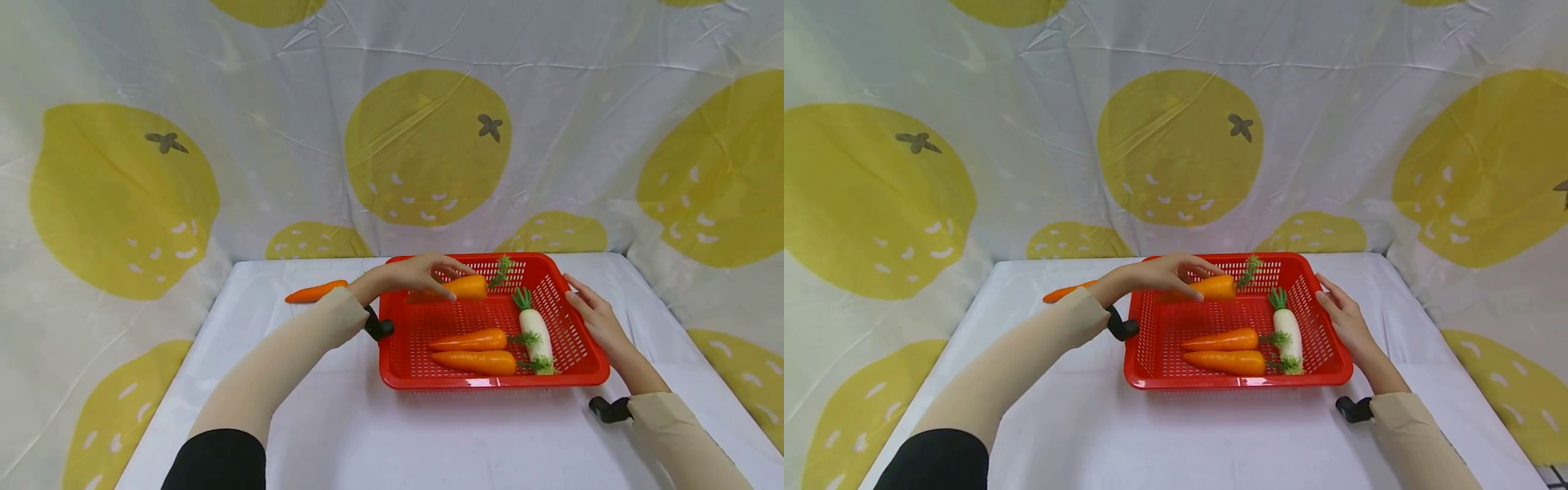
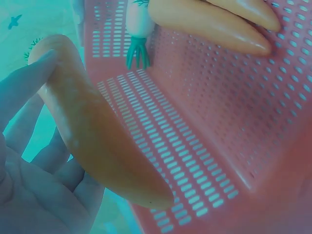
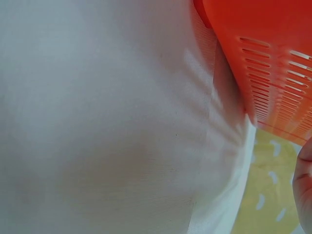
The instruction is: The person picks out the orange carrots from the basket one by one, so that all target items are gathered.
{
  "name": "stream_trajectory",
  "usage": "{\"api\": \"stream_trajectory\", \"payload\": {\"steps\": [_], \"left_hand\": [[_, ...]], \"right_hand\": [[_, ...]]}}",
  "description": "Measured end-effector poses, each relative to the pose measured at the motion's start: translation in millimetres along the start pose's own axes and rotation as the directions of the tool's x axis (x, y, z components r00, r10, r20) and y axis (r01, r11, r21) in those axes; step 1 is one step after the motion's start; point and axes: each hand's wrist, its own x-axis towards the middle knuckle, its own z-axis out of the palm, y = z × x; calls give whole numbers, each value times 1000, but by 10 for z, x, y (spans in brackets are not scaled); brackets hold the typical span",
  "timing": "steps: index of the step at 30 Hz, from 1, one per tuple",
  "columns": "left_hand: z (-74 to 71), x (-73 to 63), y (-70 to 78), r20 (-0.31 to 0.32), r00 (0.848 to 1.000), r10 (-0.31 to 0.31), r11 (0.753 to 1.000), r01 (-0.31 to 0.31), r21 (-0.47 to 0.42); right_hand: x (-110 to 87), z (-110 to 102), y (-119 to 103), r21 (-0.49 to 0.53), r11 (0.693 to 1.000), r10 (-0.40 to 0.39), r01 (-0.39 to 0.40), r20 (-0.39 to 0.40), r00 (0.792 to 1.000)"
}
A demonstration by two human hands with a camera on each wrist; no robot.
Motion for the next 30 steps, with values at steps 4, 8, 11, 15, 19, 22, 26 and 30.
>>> {"api": "stream_trajectory", "payload": {"steps": [4,8,11,15,19,22,26,30], "left_hand": [[-64,-157,-29,-4,1000,11,1000,-11,2],[-113,-287,-76,-16,1000,3,1000,-2,11],[-144,-383,-103,-28,1000,-7,1000,7,10],[-172,-523,-121,-43,998,-41,999,40,-11],[-194,-663,-134,-65,992,-107,994,105,-41],[-212,-743,-143,-75,990,-119,991,114,-63],[-234,-822,-167,-71,992,-101,991,94,-92],[-250,-910,-204,-65,993,-97,990,90,-107]], "right_hand": [[-3,0,-4,-20,1000,7,-7,-1,1000],[-4,-9,1,-20,1000,10,-10,-3,1000],[-5,-14,5,-11,1000,10,-10,-4,1000],[-6,-15,7,-2,1000,17,-17,0,1000],[-5,-14,8,4,1000,17,-17,4,1000],[-4,-15,8,7,1000,8,-8,3,1000],[-7,-8,8,21,1000,-2,1,6,1000],[-11,3,10,49,999,0,0,12,1000]]}}
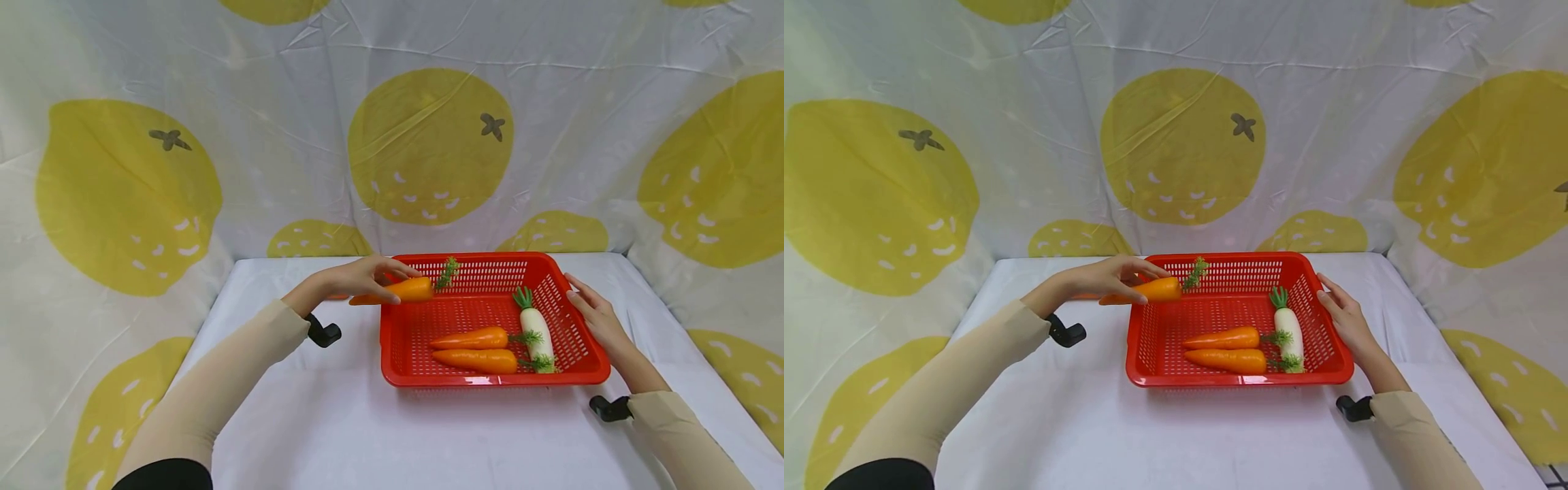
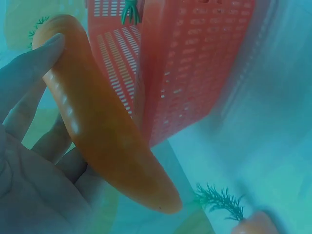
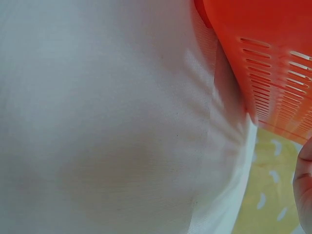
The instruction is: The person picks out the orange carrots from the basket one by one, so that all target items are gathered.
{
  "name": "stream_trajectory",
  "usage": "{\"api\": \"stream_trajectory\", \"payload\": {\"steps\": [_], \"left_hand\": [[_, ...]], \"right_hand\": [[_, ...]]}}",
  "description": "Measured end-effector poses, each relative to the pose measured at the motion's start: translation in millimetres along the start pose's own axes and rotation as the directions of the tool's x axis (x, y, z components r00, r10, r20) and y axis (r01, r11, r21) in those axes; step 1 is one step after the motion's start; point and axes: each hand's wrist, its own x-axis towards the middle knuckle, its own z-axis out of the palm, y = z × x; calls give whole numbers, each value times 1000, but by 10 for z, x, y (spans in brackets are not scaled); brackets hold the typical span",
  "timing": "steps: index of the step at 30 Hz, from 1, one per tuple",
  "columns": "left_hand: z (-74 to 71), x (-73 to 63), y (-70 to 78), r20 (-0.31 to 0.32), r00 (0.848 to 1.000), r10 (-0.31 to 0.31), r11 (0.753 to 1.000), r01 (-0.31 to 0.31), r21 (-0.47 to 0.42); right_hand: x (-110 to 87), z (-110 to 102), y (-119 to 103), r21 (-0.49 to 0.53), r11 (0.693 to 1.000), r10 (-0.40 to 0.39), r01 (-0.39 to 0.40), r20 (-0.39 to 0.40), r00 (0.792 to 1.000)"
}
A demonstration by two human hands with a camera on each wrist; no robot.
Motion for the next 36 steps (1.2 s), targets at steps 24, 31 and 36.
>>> {"api": "stream_trajectory", "payload": {"steps": [24,31,36], "left_hand": [[-298,-632,-367,-81,996,-31,997,37,66],[-351,-818,-471,-103,993,-59,997,64,41],[-373,-924,-562,-100,994,-39,998,44,42]], "right_hand": [[-3,-3,-16,-30,999,12,-12,-8,1000],[0,-8,-29,-41,999,13,-14,-7,1000],[2,-6,-40,-38,999,22,-23,-11,1000]]}}
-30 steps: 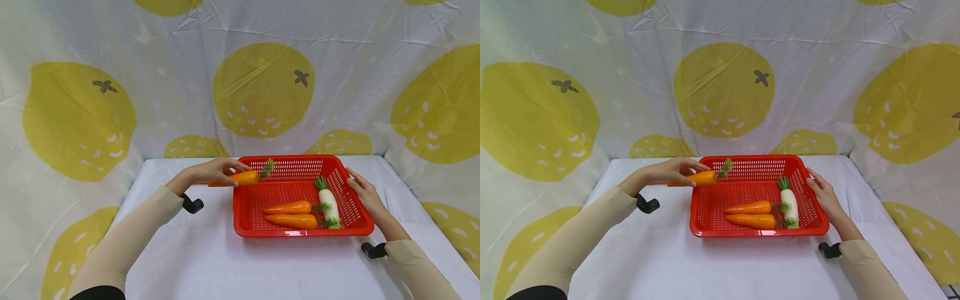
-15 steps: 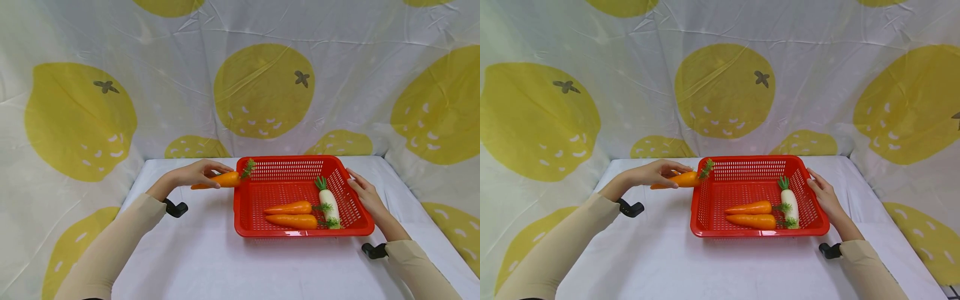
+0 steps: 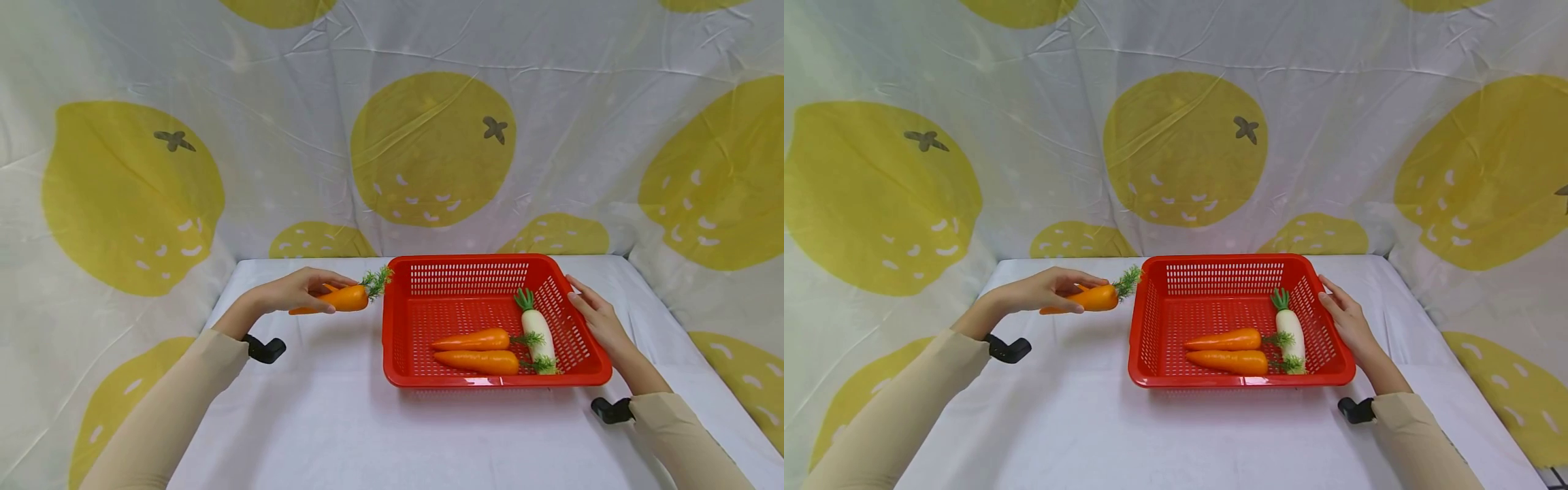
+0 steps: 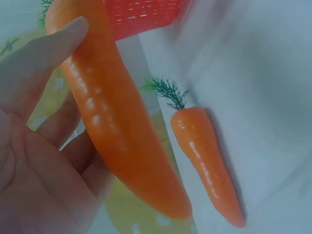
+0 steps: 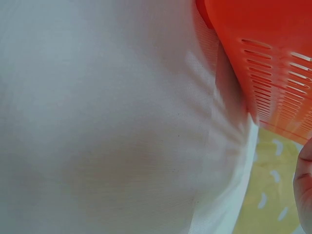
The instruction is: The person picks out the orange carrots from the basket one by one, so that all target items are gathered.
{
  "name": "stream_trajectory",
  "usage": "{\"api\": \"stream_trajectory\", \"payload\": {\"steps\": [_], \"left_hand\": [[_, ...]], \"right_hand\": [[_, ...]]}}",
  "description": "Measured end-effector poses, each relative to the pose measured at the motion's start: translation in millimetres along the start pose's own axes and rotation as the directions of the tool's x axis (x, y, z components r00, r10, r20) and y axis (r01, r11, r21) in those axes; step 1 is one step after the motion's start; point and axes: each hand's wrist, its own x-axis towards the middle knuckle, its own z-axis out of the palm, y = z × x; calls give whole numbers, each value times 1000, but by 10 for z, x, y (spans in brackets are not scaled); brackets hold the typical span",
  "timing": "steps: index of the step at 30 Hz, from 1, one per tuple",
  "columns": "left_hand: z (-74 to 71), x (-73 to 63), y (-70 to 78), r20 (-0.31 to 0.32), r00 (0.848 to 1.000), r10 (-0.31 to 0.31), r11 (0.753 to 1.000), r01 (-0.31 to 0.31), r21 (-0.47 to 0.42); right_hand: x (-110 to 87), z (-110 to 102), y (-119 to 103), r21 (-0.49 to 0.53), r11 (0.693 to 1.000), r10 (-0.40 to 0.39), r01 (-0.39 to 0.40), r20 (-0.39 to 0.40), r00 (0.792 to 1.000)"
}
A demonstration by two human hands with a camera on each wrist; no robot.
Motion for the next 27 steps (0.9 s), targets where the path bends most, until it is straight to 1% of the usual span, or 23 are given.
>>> {"api": "stream_trajectory", "payload": {"steps": [2,6,13,18,20,23,27], "left_hand": [[-6,-34,-37,-2,1000,1,1000,-1,-5],[-15,-94,-106,-12,1000,-21,1000,21,-17],[-12,-164,-212,-32,997,-65,998,66,16],[10,-170,-286,-31,998,-58,998,58,17],[20,-169,-316,-36,998,-52,998,53,32],[34,-163,-362,-47,997,-60,997,62,44],[64,-145,-452,-46,998,-45,996,48,70]], "right_hand": [[-2,2,-2,5,1000,-1,1,0,1000],[-4,-1,4,20,1000,-3,3,2,1000],[-5,-4,8,17,1000,-6,6,6,1000],[-9,-7,1,16,1000,3,-3,7,1000],[-8,-5,-1,18,1000,5,-5,4,1000],[-5,2,0,17,1000,8,-8,-1,1000],[-3,10,0,8,1000,16,-16,-3,1000]]}}
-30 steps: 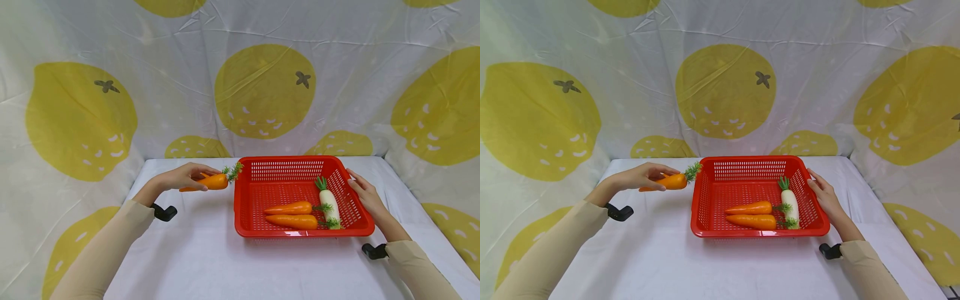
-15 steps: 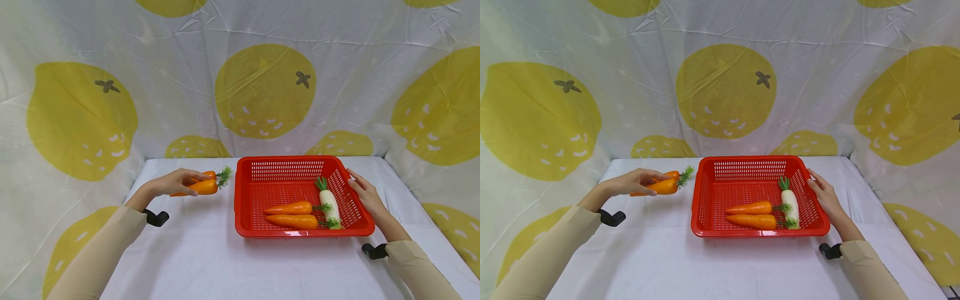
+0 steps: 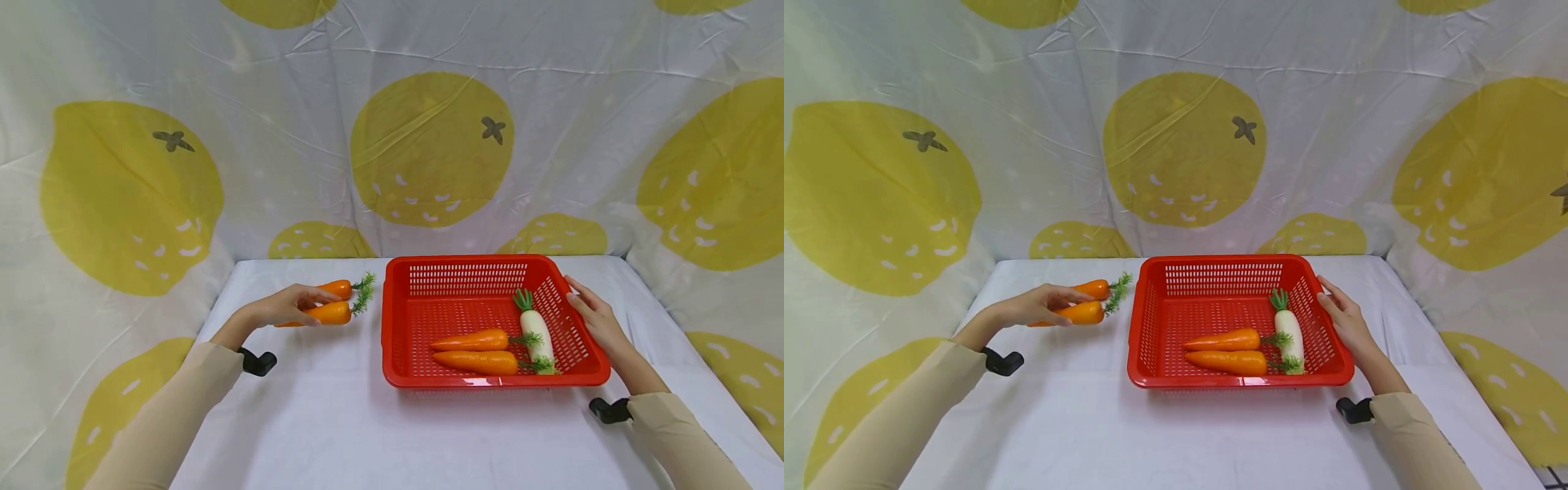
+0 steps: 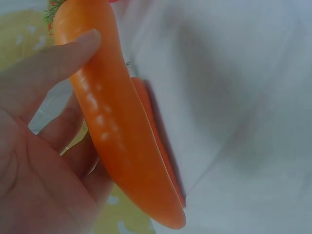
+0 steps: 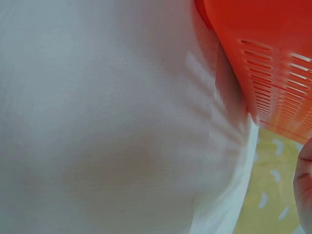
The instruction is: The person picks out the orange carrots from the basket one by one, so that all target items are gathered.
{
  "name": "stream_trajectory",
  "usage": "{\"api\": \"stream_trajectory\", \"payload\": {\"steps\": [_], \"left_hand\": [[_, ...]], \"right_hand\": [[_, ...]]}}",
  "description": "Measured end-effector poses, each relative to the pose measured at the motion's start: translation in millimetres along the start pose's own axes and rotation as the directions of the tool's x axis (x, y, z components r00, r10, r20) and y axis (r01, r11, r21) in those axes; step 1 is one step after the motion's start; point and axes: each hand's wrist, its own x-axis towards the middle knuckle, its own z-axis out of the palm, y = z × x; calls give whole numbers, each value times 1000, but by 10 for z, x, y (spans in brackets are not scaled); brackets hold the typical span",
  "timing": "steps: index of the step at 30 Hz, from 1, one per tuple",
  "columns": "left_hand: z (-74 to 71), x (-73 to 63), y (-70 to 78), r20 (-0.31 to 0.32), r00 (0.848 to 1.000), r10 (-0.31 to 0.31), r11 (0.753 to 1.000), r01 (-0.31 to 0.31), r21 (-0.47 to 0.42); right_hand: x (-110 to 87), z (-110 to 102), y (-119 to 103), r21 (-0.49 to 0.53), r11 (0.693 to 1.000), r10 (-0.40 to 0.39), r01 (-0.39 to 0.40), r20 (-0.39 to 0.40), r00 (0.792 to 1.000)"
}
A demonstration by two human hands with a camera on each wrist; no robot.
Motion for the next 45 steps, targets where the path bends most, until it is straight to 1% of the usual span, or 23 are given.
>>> {"api": "stream_trajectory", "payload": {"steps": [7,12,17,20,23,26,32,35,39,45], "left_hand": [[56,33,-140,3,1000,30,999,-30,18],[70,51,-185,4,998,55,998,-55,17],[102,69,-229,-9,998,63,998,-62,26],[119,73,-238,-18,998,63,998,-63,18],[128,77,-251,-21,996,84,997,-84,1],[133,85,-274,-22,996,89,996,-89,-10],[140,109,-331,-18,998,57,998,-57,-5],[149,127,-359,-17,998,63,998,-63,0],[167,141,-383,-27,997,68,998,-67,16],[186,170,-404,-28,999,29,999,-29,22]], "right_hand": [[6,-3,-2,-18,1000,-12,12,3,1000],[9,-10,-1,-11,1000,-17,17,0,1000],[8,-5,-18,-20,1000,-5,5,2,1000],[9,-2,-21,-19,1000,3,-3,3,1000],[10,-2,-14,-9,1000,2,-2,1,1000],[9,-4,-9,-4,1000,-3,3,0,1000],[9,-3,4,-6,1000,-8,8,-1,1000],[10,-2,17,-13,1000,-15,15,-1,1000],[9,-1,29,8,1000,-23,23,2,1000],[-6,1,30,36,999,-30,29,8,1000]]}}
